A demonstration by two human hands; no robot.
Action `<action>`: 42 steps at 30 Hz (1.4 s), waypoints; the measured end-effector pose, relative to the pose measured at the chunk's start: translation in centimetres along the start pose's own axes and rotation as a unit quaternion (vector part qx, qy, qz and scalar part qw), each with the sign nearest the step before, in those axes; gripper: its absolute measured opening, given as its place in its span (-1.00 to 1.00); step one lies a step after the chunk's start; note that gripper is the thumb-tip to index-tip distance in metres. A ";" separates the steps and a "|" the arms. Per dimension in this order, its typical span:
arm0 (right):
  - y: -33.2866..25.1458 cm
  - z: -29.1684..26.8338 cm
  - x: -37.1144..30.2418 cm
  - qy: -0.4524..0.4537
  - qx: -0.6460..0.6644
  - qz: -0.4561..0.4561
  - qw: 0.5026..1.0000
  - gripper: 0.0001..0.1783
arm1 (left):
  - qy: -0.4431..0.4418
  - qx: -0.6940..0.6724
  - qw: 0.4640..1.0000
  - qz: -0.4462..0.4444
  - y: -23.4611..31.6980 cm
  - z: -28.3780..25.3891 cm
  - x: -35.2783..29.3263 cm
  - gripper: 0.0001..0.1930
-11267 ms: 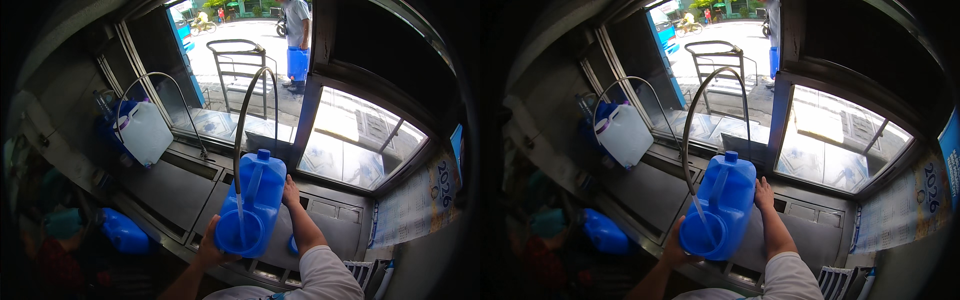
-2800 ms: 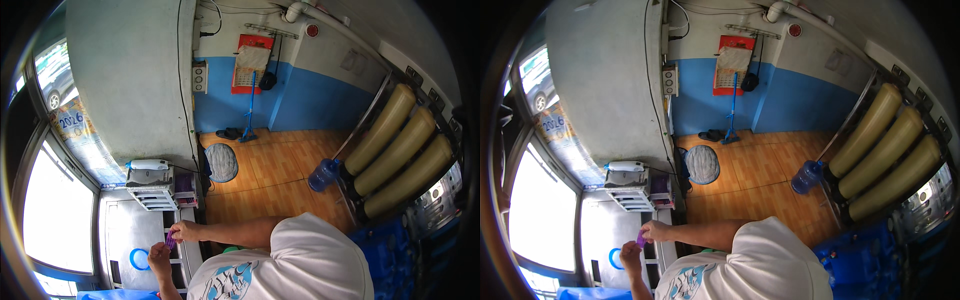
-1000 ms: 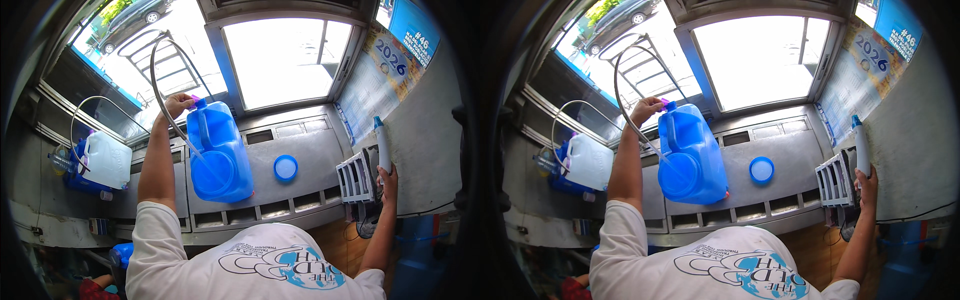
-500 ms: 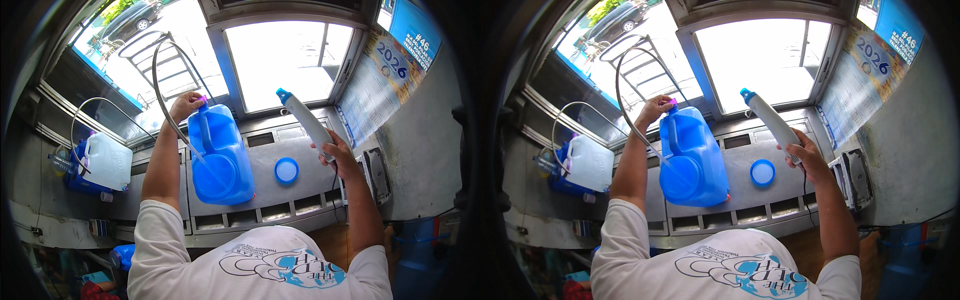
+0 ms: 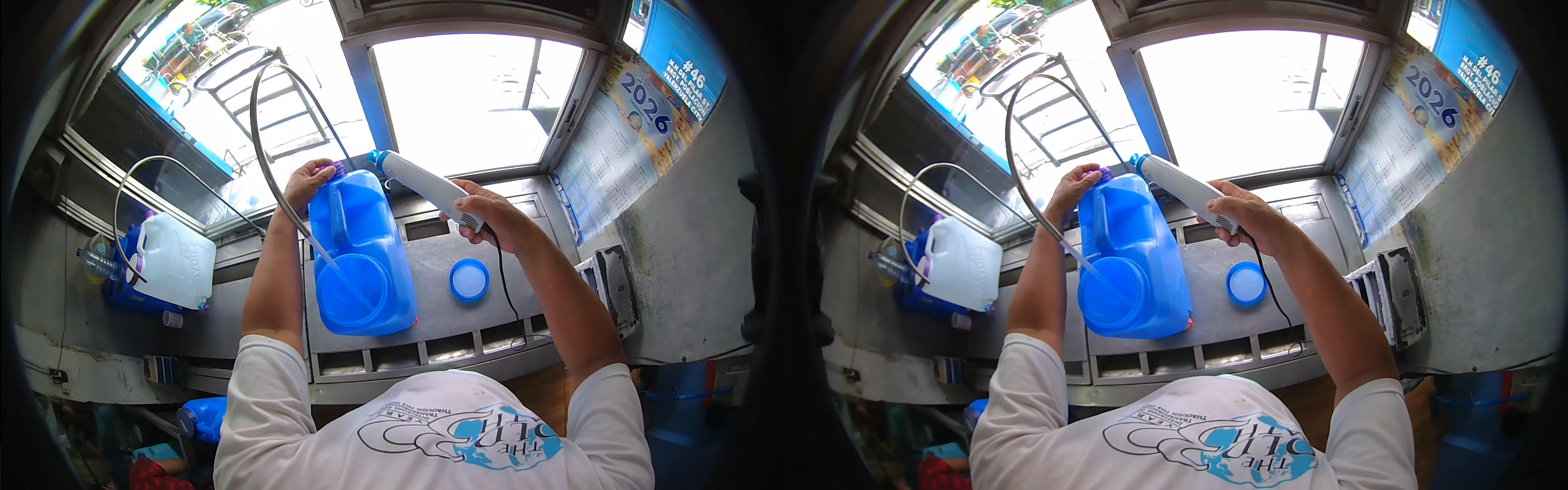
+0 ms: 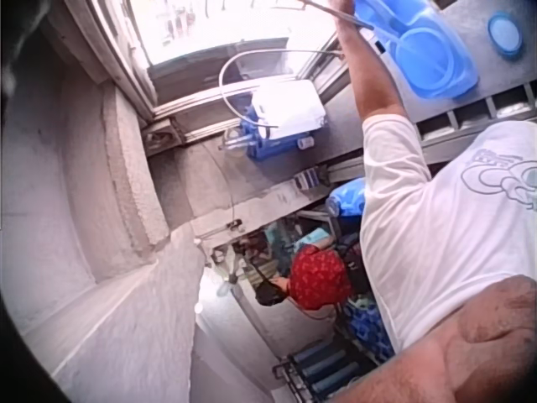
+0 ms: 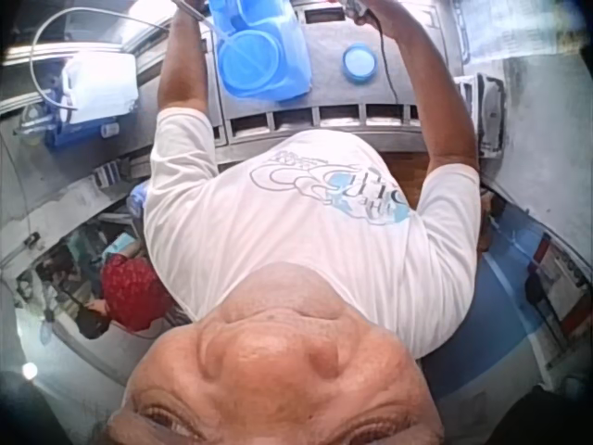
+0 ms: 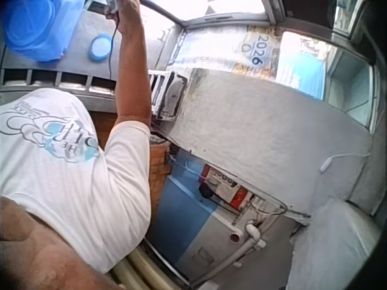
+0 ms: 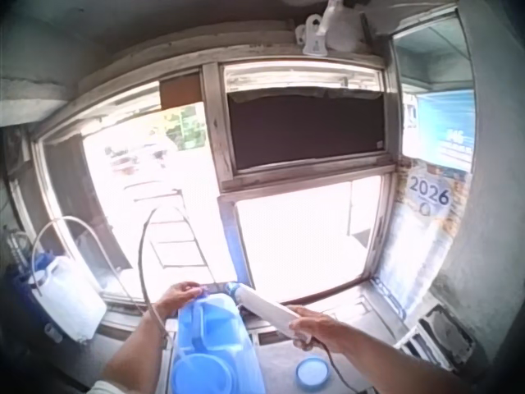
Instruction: The person fills several blue plastic water containers from a tap at a service counter. They open and close container caps, position containers under the tap, and use a handheld device to seal the caps after filling.
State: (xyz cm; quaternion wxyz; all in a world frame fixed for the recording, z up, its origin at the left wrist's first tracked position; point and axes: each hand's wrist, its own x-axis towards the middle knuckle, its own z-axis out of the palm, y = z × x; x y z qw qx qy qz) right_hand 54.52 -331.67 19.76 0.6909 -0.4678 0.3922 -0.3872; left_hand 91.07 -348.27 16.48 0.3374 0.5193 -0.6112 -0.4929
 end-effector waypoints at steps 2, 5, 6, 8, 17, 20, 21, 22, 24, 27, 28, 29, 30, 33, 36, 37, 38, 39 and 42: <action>-0.1 -0.2 0.8 -0.015 0.016 0.004 1.000 -0.19 | -0.002 0.000 1.000 0.006 0.1 0.5 -0.2 -0.36; -0.4 -0.2 2.0 -0.065 0.039 -0.001 0.997 -0.19 | 0.019 -0.043 0.998 0.036 -0.3 0.7 -0.6 -0.41; -0.4 -0.3 2.3 -0.089 0.047 -0.004 0.995 -0.19 | 0.018 -0.064 0.997 0.041 -0.5 0.9 -0.7 -0.42; -0.9 0.0 2.7 -0.093 0.028 -0.005 0.995 -0.26 | 0.016 -0.089 0.995 0.045 -1.0 1.0 -0.5 -0.45; -2.6 1.5 4.2 -0.036 -0.061 0.018 0.997 -0.20 | 0.026 -0.092 0.994 0.045 -0.6 1.6 -0.8 -0.49; -2.9 1.8 4.9 -0.019 -0.131 0.019 0.991 -0.16 | 0.033 -0.094 0.994 0.046 -0.9 1.5 -0.8 -0.50; -3.0 1.8 5.0 -0.016 -0.153 0.019 0.988 -0.15 | 0.037 -0.088 0.994 0.045 -1.0 1.5 -0.7 -0.50; -3.1 1.8 5.1 -0.020 -0.151 0.027 0.988 -0.14 | 0.042 -0.082 0.995 0.045 -1.1 1.4 -0.7 -0.50; -3.5 1.7 5.2 -0.025 -0.146 0.040 0.988 -0.13 | 0.051 -0.072 0.995 0.039 -1.2 1.4 -0.6 -0.51; -3.8 1.7 5.1 -0.013 -0.167 0.044 0.985 -0.09 | 0.055 -0.061 0.996 0.042 -1.2 1.6 -0.7 -0.52; -3.8 1.6 5.1 -0.009 -0.169 0.041 0.985 -0.08 | 0.054 -0.058 0.996 0.045 -1.2 1.7 -0.7 -0.52; -3.7 1.6 5.0 -0.005 -0.171 0.038 0.985 -0.07 | 0.053 -0.055 0.996 0.045 -1.3 1.7 -0.6 -0.52; -3.8 1.6 5.1 -0.002 -0.172 0.036 0.984 -0.06 | 0.054 -0.053 0.996 0.045 -1.4 1.6 -0.6 -0.53; -4.1 1.7 5.0 -0.008 -0.174 0.035 0.984 -0.04 | 0.043 -0.081 0.994 0.054 -1.7 1.4 -0.5 -0.54; -4.4 1.8 4.9 -0.010 -0.180 0.036 0.983 -0.02 | 0.033 -0.109 0.992 0.054 -1.6 1.2 -0.6 -0.56; -4.4 1.8 4.9 -0.010 -0.182 0.035 0.983 -0.02 | 0.031 -0.115 0.992 0.051 -1.5 1.1 -0.7 -0.56; -4.4 1.8 4.9 -0.010 -0.184 0.034 0.982 -0.01 | 0.031 -0.112 0.992 0.052 -1.6 1.1 -0.6 -0.57; -4.3 1.7 4.9 -0.010 -0.186 0.033 0.982 -0.01 | 0.030 -0.110 0.992 0.053 -1.6 1.0 -0.5 -0.58; -4.2 1.8 5.0 -0.008 -0.192 0.031 0.981 0.00 | 0.031 -0.106 0.993 0.048 -1.5 1.2 -0.5 -0.60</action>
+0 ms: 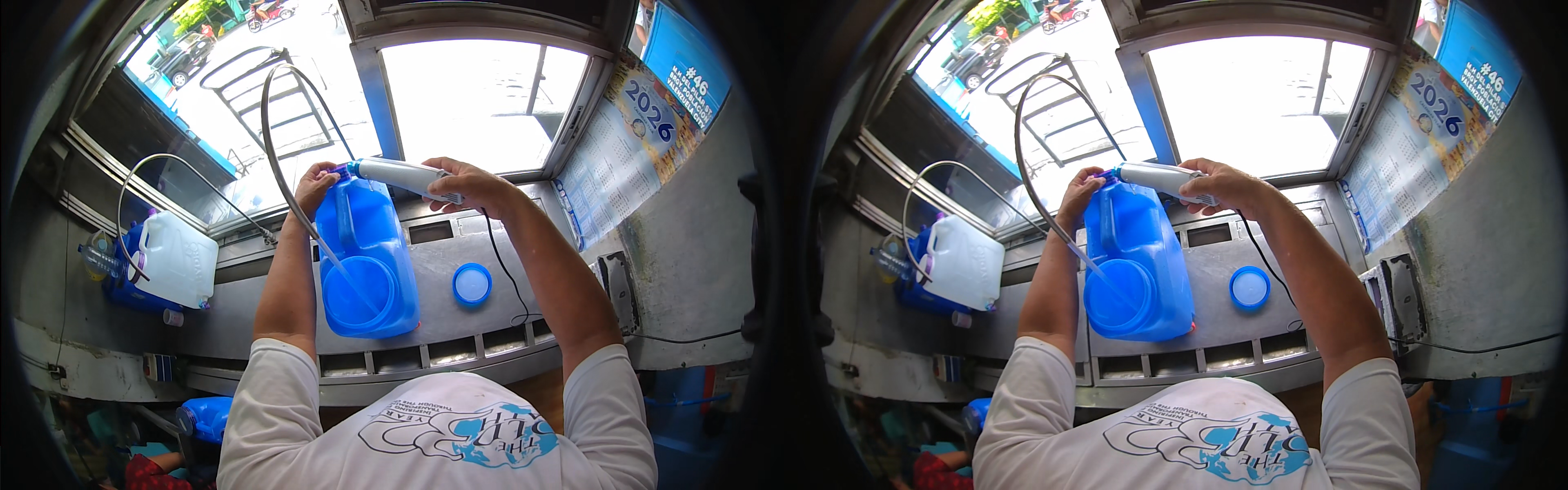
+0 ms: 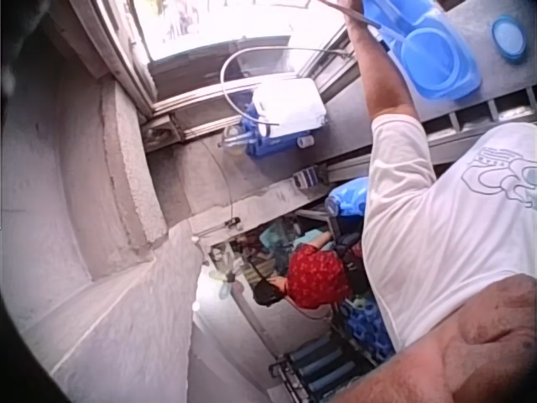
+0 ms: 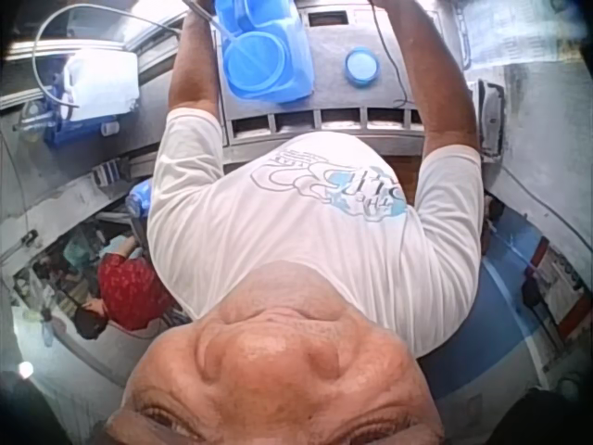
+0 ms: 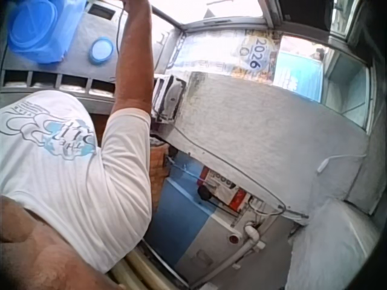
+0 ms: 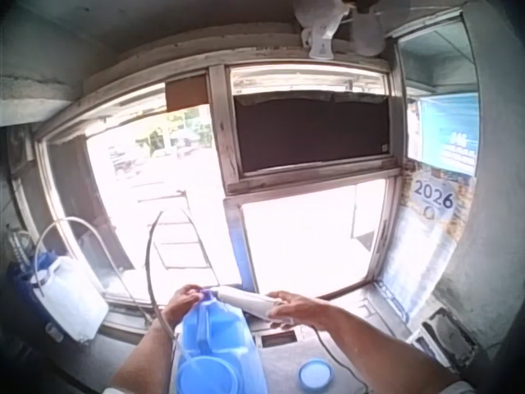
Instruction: The person fills several blue plastic water containers from a tap at a service counter. They open and close container caps, position containers under the tap, and use a handheld device to seal the caps after filling.
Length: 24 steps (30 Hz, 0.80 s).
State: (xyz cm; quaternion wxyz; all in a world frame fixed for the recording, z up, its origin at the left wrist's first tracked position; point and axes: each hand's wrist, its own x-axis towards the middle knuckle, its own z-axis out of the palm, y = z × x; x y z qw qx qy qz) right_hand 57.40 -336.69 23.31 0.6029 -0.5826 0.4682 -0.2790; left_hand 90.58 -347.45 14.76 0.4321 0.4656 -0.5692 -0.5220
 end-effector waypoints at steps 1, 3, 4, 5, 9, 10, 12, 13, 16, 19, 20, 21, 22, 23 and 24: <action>0.0 0.0 0.0 0.000 0.000 0.001 1.000 0.00 | 0.000 0.001 1.000 -0.003 0.1 0.2 0.0 -0.60; -0.1 0.0 -0.1 -0.002 0.000 0.001 1.000 -0.01 | 0.014 0.026 1.000 0.003 0.1 0.4 0.0 -0.60; -0.1 0.0 -0.1 -0.002 -0.004 0.002 1.000 -0.01 | 0.021 0.039 0.999 0.007 0.1 0.4 0.0 -0.59; -0.1 0.0 -0.1 -0.001 -0.008 0.003 1.000 -0.02 | 0.022 0.031 0.999 0.008 -0.2 0.3 0.1 -0.59; 0.0 0.0 0.1 0.005 -0.022 0.007 1.000 -0.03 | -0.011 -0.050 0.999 0.002 -0.4 -0.2 0.2 -0.57; 0.0 -0.1 0.0 0.006 -0.023 0.008 1.000 -0.03 | -0.028 -0.082 0.996 -0.003 -0.2 -0.2 0.0 -0.57; 0.1 -0.1 -0.1 0.009 -0.026 0.009 1.000 -0.03 | -0.023 -0.068 0.997 -0.011 -0.1 0.0 -0.1 -0.58; 0.1 0.0 -0.1 0.006 -0.026 0.006 1.000 -0.04 | -0.020 -0.061 0.998 -0.014 -0.1 0.0 -0.1 -0.59; 0.0 0.0 0.0 -0.001 -0.026 0.000 1.000 -0.04 | 0.004 0.017 1.000 0.009 -0.4 -0.1 0.1 -0.61; 0.2 0.1 0.2 0.001 -0.027 -0.002 1.000 -0.05 | 0.037 0.030 0.999 0.012 -0.9 0.0 0.4 -0.65; 0.2 0.1 0.2 0.002 -0.026 -0.002 1.000 -0.06 | 0.023 -0.008 1.000 0.010 -1.0 -0.2 0.4 -0.65; 0.2 0.0 0.2 0.003 -0.025 -0.002 1.000 -0.06 | 0.009 -0.046 0.999 0.008 -0.7 0.0 0.0 -0.66; 0.3 -0.1 0.2 0.004 -0.025 -0.001 1.000 -0.07 | -0.006 -0.083 0.996 0.006 -0.5 0.2 -0.1 -0.66; 0.3 -0.2 0.1 0.005 -0.026 0.000 1.000 -0.07 | -0.008 -0.079 0.997 0.005 -0.4 0.3 -0.1 -0.66; 0.3 -0.1 0.2 0.005 -0.026 0.000 1.000 -0.08 | -0.007 -0.074 0.997 0.006 -0.3 0.3 -0.2 -0.66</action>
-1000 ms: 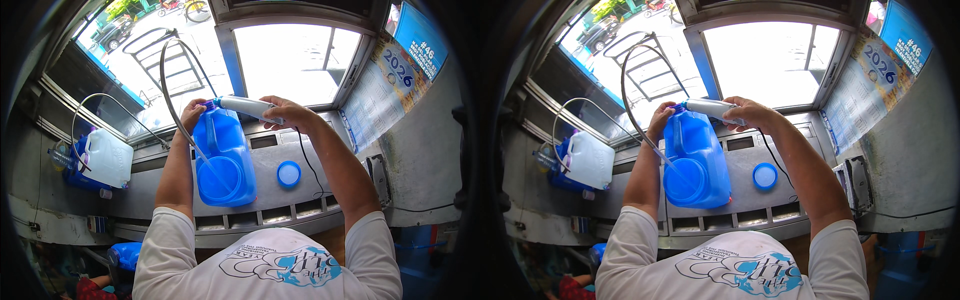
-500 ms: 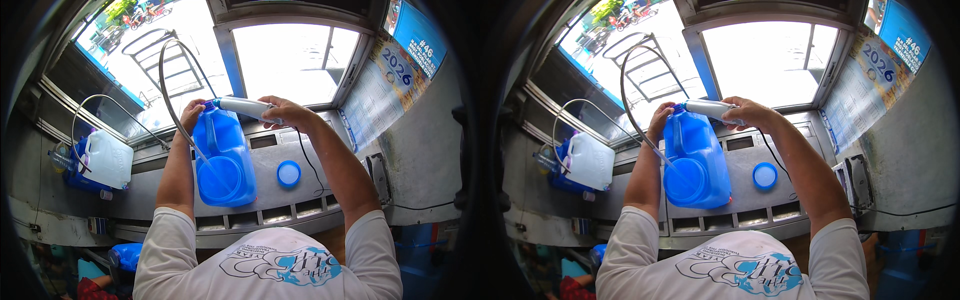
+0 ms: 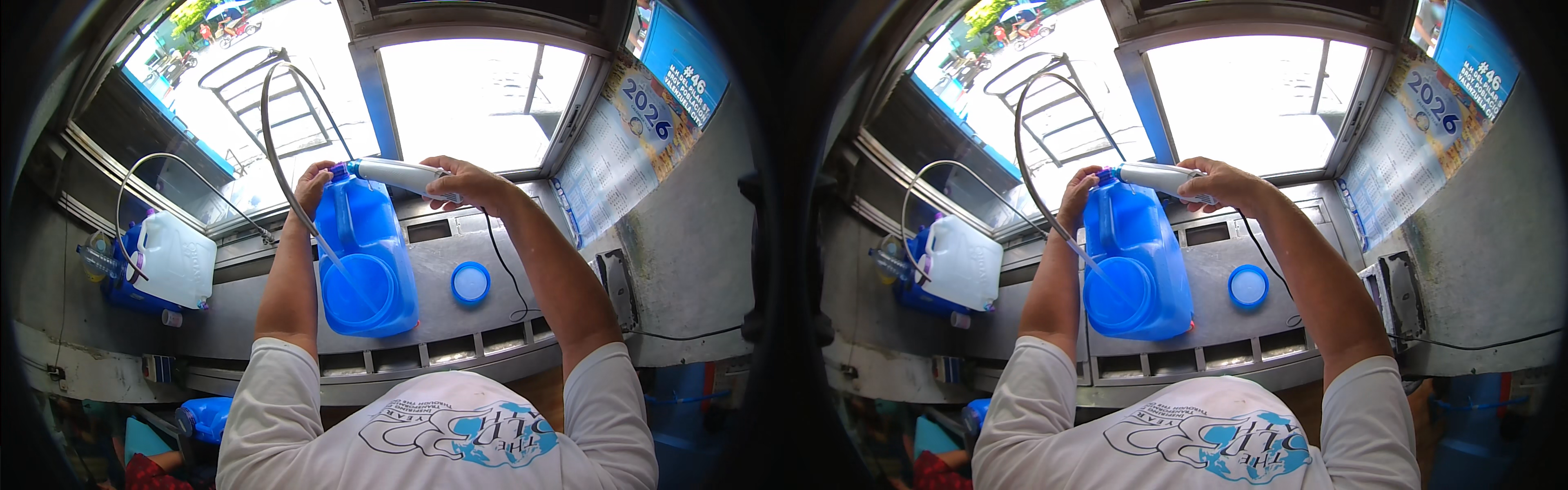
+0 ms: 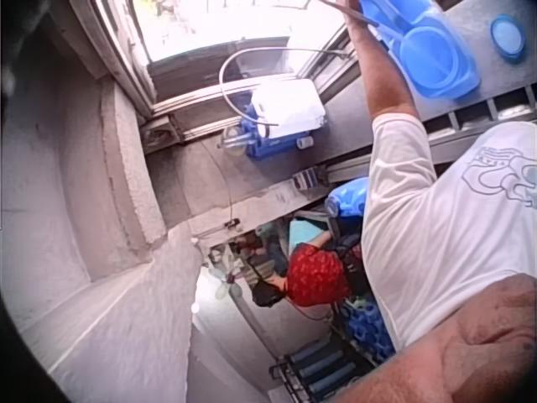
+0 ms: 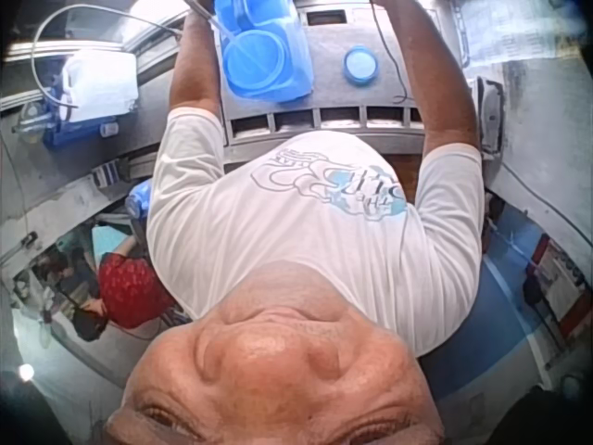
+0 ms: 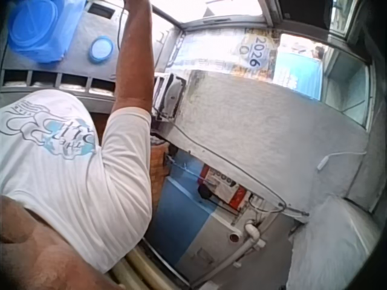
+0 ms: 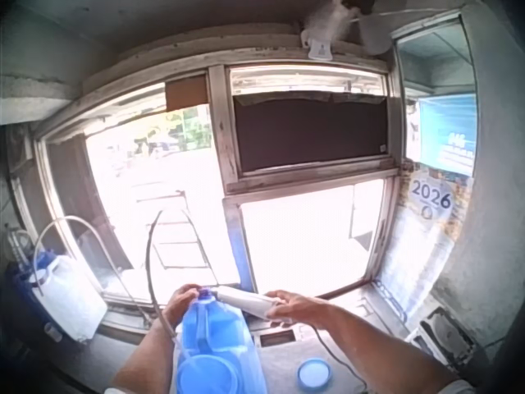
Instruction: The person fills several blue plastic water containers from a tap at a service counter. They open and close container caps, position containers under the tap, and use a handheld device to seal the caps after filling.
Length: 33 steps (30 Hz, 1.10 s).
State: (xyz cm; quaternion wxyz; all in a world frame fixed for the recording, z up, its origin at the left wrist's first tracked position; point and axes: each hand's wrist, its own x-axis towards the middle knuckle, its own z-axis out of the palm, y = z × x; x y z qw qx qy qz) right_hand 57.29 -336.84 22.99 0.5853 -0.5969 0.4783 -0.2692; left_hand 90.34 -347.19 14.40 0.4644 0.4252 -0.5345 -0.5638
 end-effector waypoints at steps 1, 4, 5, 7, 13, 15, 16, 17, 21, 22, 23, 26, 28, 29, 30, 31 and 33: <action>0.0 0.1 0.0 0.001 0.003 0.003 1.000 -0.09 | 0.000 0.005 1.000 0.000 0.1 0.0 -0.1 -0.66; -0.2 0.2 0.1 0.003 0.006 0.007 1.000 -0.11 | 0.009 0.044 0.999 0.015 -0.7 -0.9 0.5 -0.65; -0.3 0.3 0.1 0.002 0.002 0.006 1.000 -0.11 | 0.017 0.053 0.998 0.013 -0.9 -1.2 0.5 -0.64; -0.3 0.2 0.1 0.005 -0.003 0.007 1.000 -0.10 | 0.029 0.069 0.997 0.008 -0.3 -0.3 0.0 -0.61; -0.5 0.1 0.1 0.007 -0.009 0.012 1.000 -0.10 | 0.037 -0.032 0.998 0.051 -0.4 0.6 -0.1 -0.39; -0.6 0.2 0.0 0.012 -0.014 0.018 1.000 -0.10 | 0.021 -0.021 0.999 0.039 -0.7 -0.3 0.2 -0.38; -0.7 0.3 0.0 0.013 -0.014 0.017 1.000 -0.11 | 0.014 -0.015 0.999 0.034 -1.0 -0.9 0.3 -0.37; -0.7 0.4 0.0 0.013 -0.014 0.016 1.000 -0.11 | 0.028 0.012 0.999 0.041 -1.4 -1.4 0.6 -0.38; -0.3 0.3 0.2 0.010 -0.011 0.014 1.000 -0.12 | 0.044 0.022 0.997 0.054 -1.1 -0.4 0.4 -0.40; -0.2 0.2 0.2 0.013 -0.013 0.015 1.000 -0.12 | 0.040 0.000 0.998 0.053 -0.7 0.3 0.1 -0.40; -0.2 0.2 0.1 0.017 -0.015 0.016 1.000 -0.12 | 0.037 0.007 0.998 0.049 -1.3 0.0 0.6 -0.39; -0.6 0.5 0.1 0.015 -0.013 0.013 1.000 -0.12 | 0.056 0.050 0.996 0.048 -1.9 -1.5 1.0 -0.39; -0.6 0.3 0.1 0.016 -0.018 0.012 1.000 -0.12 | 0.084 0.094 0.990 0.056 -1.6 -0.7 0.8 -0.39; -0.7 0.1 0.1 0.014 -0.024 0.009 1.000 -0.11 | 0.067 0.071 0.994 0.051 -1.4 -0.5 0.7 -0.39; -0.8 0.1 0.1 0.010 -0.032 0.005 0.999 -0.11 | 0.051 0.049 0.996 0.047 -1.1 -0.3 0.5 -0.39; -0.9 0.1 0.0 0.009 -0.031 0.005 0.999 -0.11 | 0.036 0.027 0.998 0.043 -0.9 -0.3 0.5 -0.39; -1.1 0.1 0.0 0.007 -0.030 0.004 1.000 -0.11 | 0.046 0.035 0.997 0.041 -1.2 -0.3 0.6 -0.40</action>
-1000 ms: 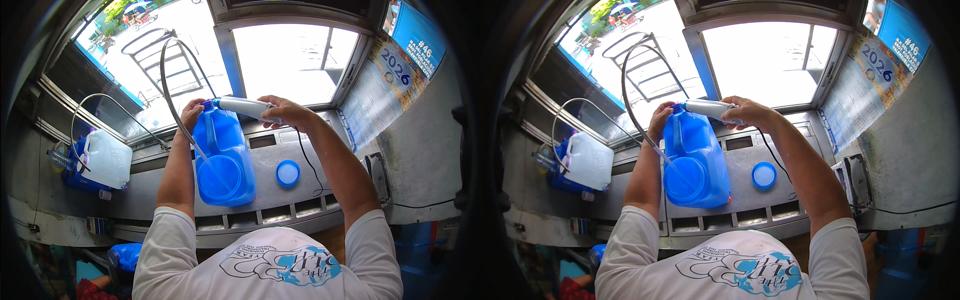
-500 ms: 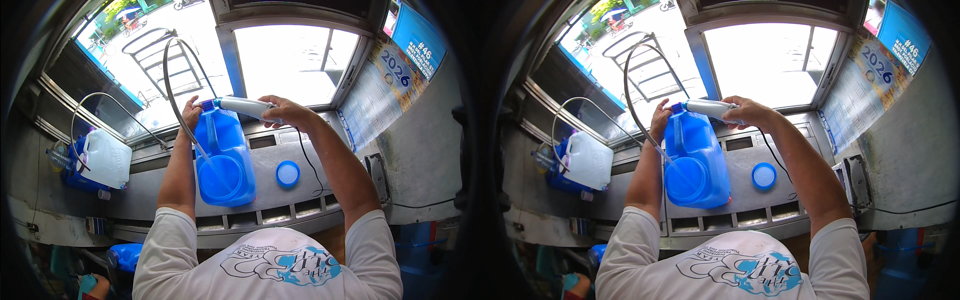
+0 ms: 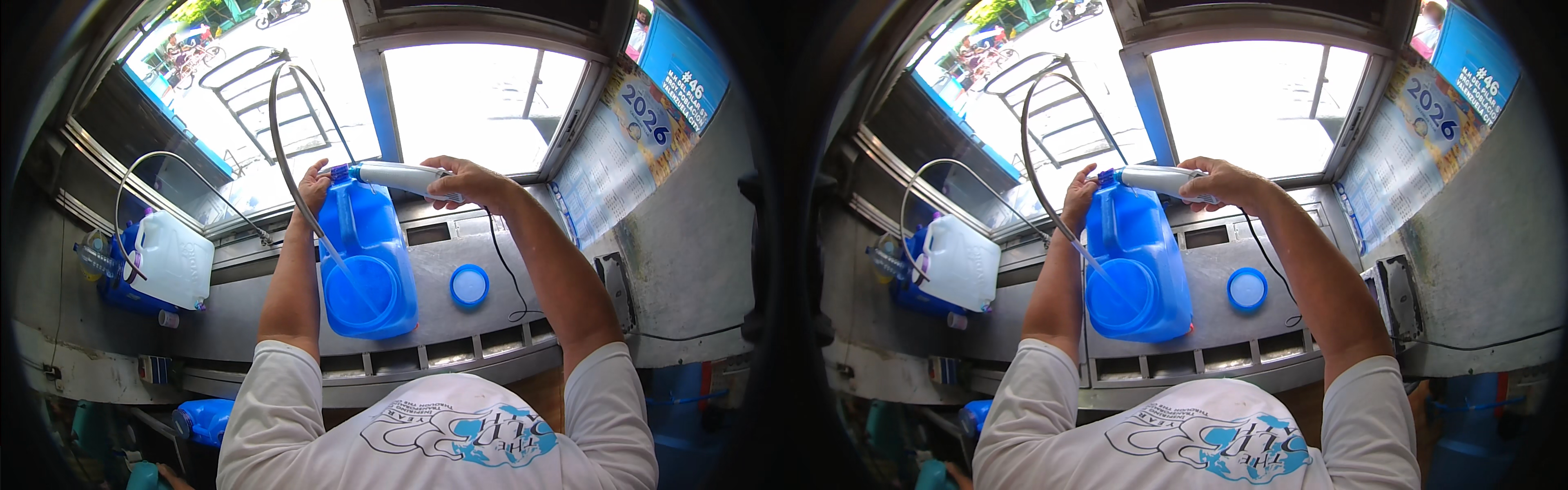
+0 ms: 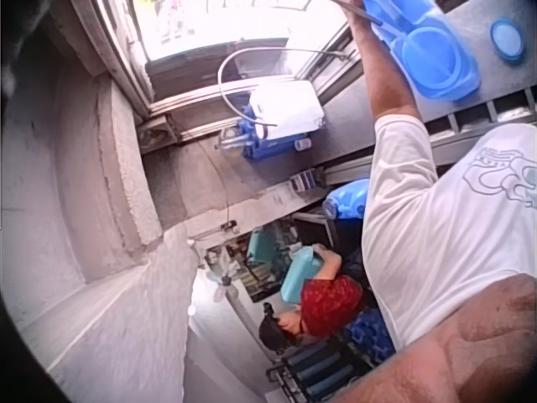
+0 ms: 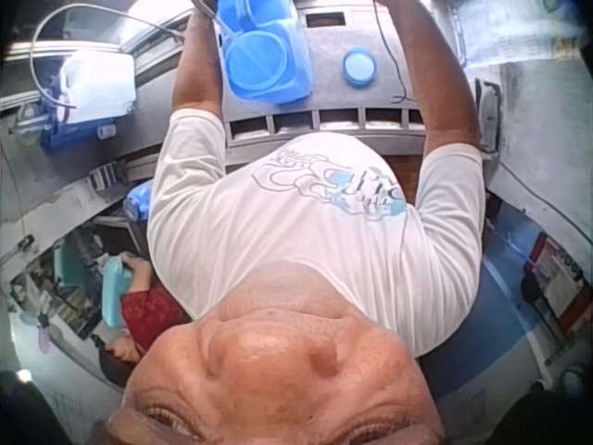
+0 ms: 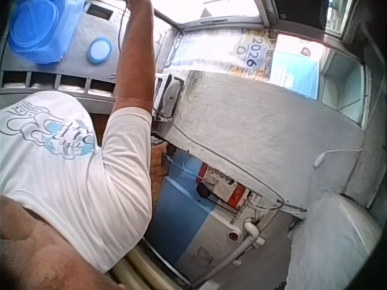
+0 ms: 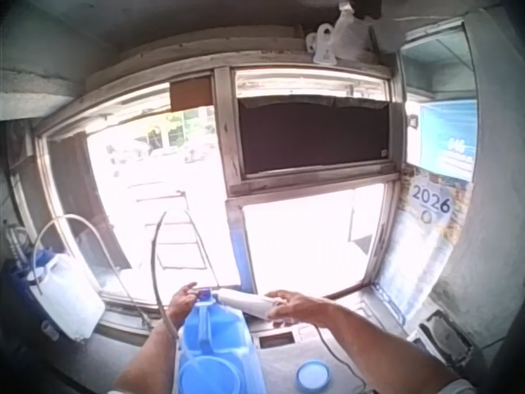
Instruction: The person fills several blue plastic water containers from a tap at a service counter. They open and close container caps, position containers under the tap, and use a handheld device to seal the caps after filling.
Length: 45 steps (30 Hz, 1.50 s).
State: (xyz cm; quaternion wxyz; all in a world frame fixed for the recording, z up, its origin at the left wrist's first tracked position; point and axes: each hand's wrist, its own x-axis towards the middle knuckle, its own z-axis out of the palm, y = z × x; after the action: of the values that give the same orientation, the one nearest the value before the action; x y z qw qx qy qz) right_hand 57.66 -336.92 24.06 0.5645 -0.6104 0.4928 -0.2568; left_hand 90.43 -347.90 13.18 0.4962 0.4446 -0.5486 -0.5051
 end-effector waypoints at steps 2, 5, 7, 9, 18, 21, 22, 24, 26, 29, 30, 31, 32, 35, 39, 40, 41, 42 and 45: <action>-0.2 0.0 0.3 -0.004 -0.007 0.005 1.000 -0.14 | 0.012 0.010 1.000 0.006 -0.3 -0.2 0.2 -0.40; -0.7 0.2 0.5 0.003 -0.017 0.002 1.000 -0.11 | 0.007 0.010 1.000 0.023 -1.0 -0.6 0.4 -0.42; -1.0 0.4 0.7 0.010 -0.023 -0.003 1.000 -0.09 | -0.024 -0.004 0.999 0.033 -1.3 -1.5 0.8 -0.45; -1.0 0.3 1.0 0.020 -0.030 -0.002 0.999 -0.08 | 0.002 0.020 1.000 0.005 -1.1 -1.0 0.8 -0.42; -1.2 -0.5 1.5 0.013 -0.059 0.010 0.998 -0.08 | -0.027 -0.028 0.999 -0.013 -0.8 -0.8 0.4 -0.37; -1.0 -0.7 1.5 -0.003 -0.059 0.004 0.998 -0.08 | -0.061 -0.025 0.996 -0.059 2.6 -0.3 -0.5 -0.35; -1.0 -0.7 1.6 -0.001 -0.061 0.005 0.998 -0.08 | -0.075 -0.013 0.994 -0.076 3.1 -0.5 -0.6 -0.34; -1.3 -0.8 1.7 0.002 -0.064 0.008 0.998 -0.08 | -0.095 0.041 0.992 -0.067 2.9 -0.8 0.4 -0.34; -1.7 -0.4 1.5 -0.006 -0.073 0.008 0.997 -0.09 | -0.077 0.100 0.990 -0.062 2.5 -1.0 0.6 -0.34; -1.5 -0.8 1.3 -0.004 -0.076 0.002 0.997 -0.10 | -0.024 0.164 0.985 -0.054 2.3 0.2 0.5 -0.34; -1.4 -0.8 1.3 -0.004 -0.073 -0.002 0.997 -0.10 | -0.020 0.167 0.985 -0.048 2.2 0.3 0.4 -0.36; -1.4 -0.8 1.4 -0.001 -0.070 -0.003 0.998 -0.10 | -0.016 0.169 0.985 -0.041 2.2 0.2 0.4 -0.37; -1.5 -0.9 1.6 0.002 -0.067 -0.003 0.998 -0.11 | -0.024 0.109 0.993 -0.040 1.7 -0.2 0.6 -0.39; -2.3 -0.7 1.8 0.004 -0.071 -0.009 0.997 -0.17 | -0.045 -0.005 0.998 -0.037 0.9 -1.4 1.1 -0.42; -3.9 -0.8 2.4 -0.007 -0.101 -0.011 0.995 -0.18 | -0.060 -0.020 0.997 -0.036 0.1 -1.4 1.4 -0.42; -4.1 -1.1 2.7 -0.012 -0.107 -0.017 0.994 -0.17 | -0.061 -0.031 0.997 -0.033 -0.3 -1.6 1.6 -0.41; -4.5 -1.2 3.0 -0.014 -0.119 -0.017 0.993 -0.17 | -0.065 -0.031 0.997 -0.029 -0.7 -2.0 1.9 -0.41; -4.9 -1.4 3.0 -0.014 -0.131 -0.015 0.991 -0.17 | -0.071 -0.033 0.997 -0.025 -1.0 -1.9 2.0 -0.41; -5.4 -1.5 3.2 -0.022 -0.150 -0.016 0.988 -0.18 | -0.048 0.011 0.998 -0.040 -1.1 -1.9 2.0 -0.33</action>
State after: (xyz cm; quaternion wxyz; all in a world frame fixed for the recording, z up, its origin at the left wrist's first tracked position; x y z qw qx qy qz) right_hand 59.29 -341.07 28.75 0.4734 -0.7011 0.5035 -0.1754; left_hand 92.07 -350.22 12.27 0.4436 0.4466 -0.5591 -0.5396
